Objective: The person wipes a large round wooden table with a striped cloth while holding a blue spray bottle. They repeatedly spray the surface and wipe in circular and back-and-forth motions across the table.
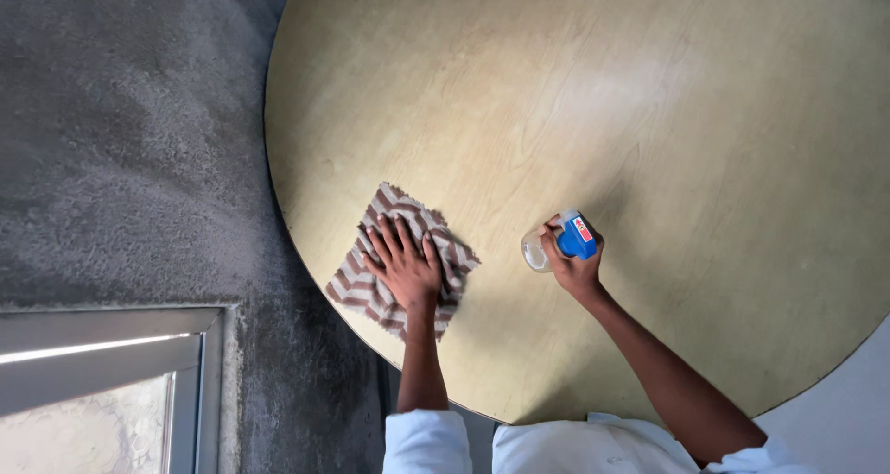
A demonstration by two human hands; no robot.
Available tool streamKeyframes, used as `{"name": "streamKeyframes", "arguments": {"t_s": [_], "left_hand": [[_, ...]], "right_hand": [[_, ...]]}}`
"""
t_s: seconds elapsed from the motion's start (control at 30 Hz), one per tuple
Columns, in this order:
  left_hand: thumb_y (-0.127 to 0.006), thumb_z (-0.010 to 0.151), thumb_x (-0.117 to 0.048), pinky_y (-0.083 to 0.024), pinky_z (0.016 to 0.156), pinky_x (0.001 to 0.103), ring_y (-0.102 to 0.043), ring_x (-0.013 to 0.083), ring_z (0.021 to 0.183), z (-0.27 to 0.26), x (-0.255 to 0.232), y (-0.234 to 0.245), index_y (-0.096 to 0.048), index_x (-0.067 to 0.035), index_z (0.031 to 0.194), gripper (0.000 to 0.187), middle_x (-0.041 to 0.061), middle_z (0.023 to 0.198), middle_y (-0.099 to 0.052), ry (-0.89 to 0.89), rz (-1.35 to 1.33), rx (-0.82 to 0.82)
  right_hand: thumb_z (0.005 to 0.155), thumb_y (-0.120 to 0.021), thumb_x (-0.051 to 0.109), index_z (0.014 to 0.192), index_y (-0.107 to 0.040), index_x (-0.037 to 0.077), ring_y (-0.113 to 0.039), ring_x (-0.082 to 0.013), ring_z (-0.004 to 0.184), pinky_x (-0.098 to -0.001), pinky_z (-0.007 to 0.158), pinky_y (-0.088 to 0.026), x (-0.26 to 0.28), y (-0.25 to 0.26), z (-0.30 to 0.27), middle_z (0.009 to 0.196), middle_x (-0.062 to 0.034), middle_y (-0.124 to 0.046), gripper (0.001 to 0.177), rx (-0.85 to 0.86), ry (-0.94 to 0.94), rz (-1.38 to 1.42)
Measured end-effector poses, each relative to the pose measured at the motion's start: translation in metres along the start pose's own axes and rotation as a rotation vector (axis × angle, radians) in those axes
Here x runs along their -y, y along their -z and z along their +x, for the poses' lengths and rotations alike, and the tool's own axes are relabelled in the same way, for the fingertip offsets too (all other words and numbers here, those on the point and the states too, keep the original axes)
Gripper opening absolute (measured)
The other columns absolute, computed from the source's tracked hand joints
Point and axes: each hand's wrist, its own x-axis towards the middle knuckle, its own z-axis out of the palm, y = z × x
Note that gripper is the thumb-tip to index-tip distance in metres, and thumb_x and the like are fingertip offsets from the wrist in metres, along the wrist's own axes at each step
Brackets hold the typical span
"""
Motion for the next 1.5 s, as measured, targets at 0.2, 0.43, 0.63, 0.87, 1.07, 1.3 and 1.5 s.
{"name": "streamKeyframes", "arguments": {"t_s": [0.2, 0.43, 0.63, 0.87, 1.07, 1.3, 1.5], "left_hand": [[-0.027, 0.104, -0.055, 0.003, 0.119, 0.07, -0.002, 0.0372, 0.158, 0.06, -0.016, -0.031, -0.028, -0.014, 0.163, 0.072, 0.011, 0.173, -0.008, -0.049, 0.037, 0.04], [-0.024, 0.103, -0.056, 0.003, 0.118, 0.072, 0.001, 0.0407, 0.156, 0.074, -0.051, -0.046, -0.023, -0.015, 0.163, 0.073, 0.014, 0.172, -0.004, -0.189, 0.051, 0.075], [-0.037, 0.103, -0.053, 0.003, 0.121, 0.069, -0.002, 0.0388, 0.157, 0.025, -0.086, -0.034, -0.029, -0.015, 0.161, 0.07, 0.013, 0.171, -0.01, -0.505, -0.024, 0.214], [-0.044, 0.101, -0.049, -0.008, 0.127, 0.054, -0.016, 0.0264, 0.158, -0.016, -0.054, -0.018, -0.04, -0.019, 0.158, 0.064, 0.003, 0.171, -0.023, -0.726, -0.153, 0.243], [-0.042, 0.101, -0.054, -0.011, 0.127, 0.051, -0.02, 0.0245, 0.157, 0.03, -0.045, -0.019, -0.043, -0.019, 0.156, 0.066, 0.0, 0.17, -0.026, -0.621, -0.186, 0.199], [-0.038, 0.1, -0.056, -0.005, 0.124, 0.059, -0.01, 0.0299, 0.158, 0.085, -0.089, -0.038, -0.037, -0.018, 0.159, 0.07, 0.004, 0.172, -0.014, -0.412, -0.047, 0.148], [-0.04, 0.098, -0.055, 0.001, 0.121, 0.066, -0.004, 0.0361, 0.156, 0.063, -0.132, -0.042, -0.033, -0.014, 0.16, 0.074, 0.009, 0.171, -0.011, -0.449, -0.03, 0.219]], "right_hand": [[0.092, -0.074, 0.001, 0.098, -0.064, -0.002, -0.068, -0.0093, 0.081, -0.0267, 0.074, -0.056, -0.008, -0.002, -0.003, 0.088, -0.005, -0.07, 0.012, -0.015, 0.029, -0.003], [0.095, -0.072, 0.0, 0.098, -0.063, -0.002, -0.073, -0.0105, 0.079, -0.0267, 0.069, -0.058, -0.008, -0.004, -0.004, 0.084, -0.0046, -0.07, 0.01, -0.028, -0.083, 0.062], [0.096, -0.072, 0.0, 0.099, -0.063, -0.003, -0.072, -0.0103, 0.078, -0.0269, 0.069, -0.057, -0.01, -0.006, -0.005, 0.084, -0.0043, -0.07, 0.011, -0.05, -0.115, 0.06], [0.095, -0.072, -0.001, 0.1, -0.063, -0.002, -0.072, -0.0106, 0.08, -0.0278, 0.071, -0.058, -0.007, -0.004, -0.007, 0.087, -0.0049, -0.07, 0.011, -0.044, -0.089, 0.028], [0.095, -0.072, -0.003, 0.098, -0.066, -0.004, -0.074, -0.0139, 0.079, -0.0289, 0.072, -0.059, -0.005, -0.001, -0.008, 0.087, -0.0076, -0.071, 0.007, -0.013, 0.053, -0.096], [0.095, -0.069, -0.004, 0.099, -0.063, -0.006, -0.072, -0.0135, 0.077, -0.028, 0.071, -0.059, -0.005, -0.01, -0.002, 0.084, -0.0073, -0.069, 0.008, -0.075, 0.076, 0.0], [0.097, -0.069, -0.003, 0.093, -0.064, -0.004, -0.073, -0.0131, 0.075, -0.0278, 0.07, -0.059, -0.007, -0.008, -0.001, 0.082, -0.0072, -0.07, 0.007, -0.063, 0.088, -0.047]]}}
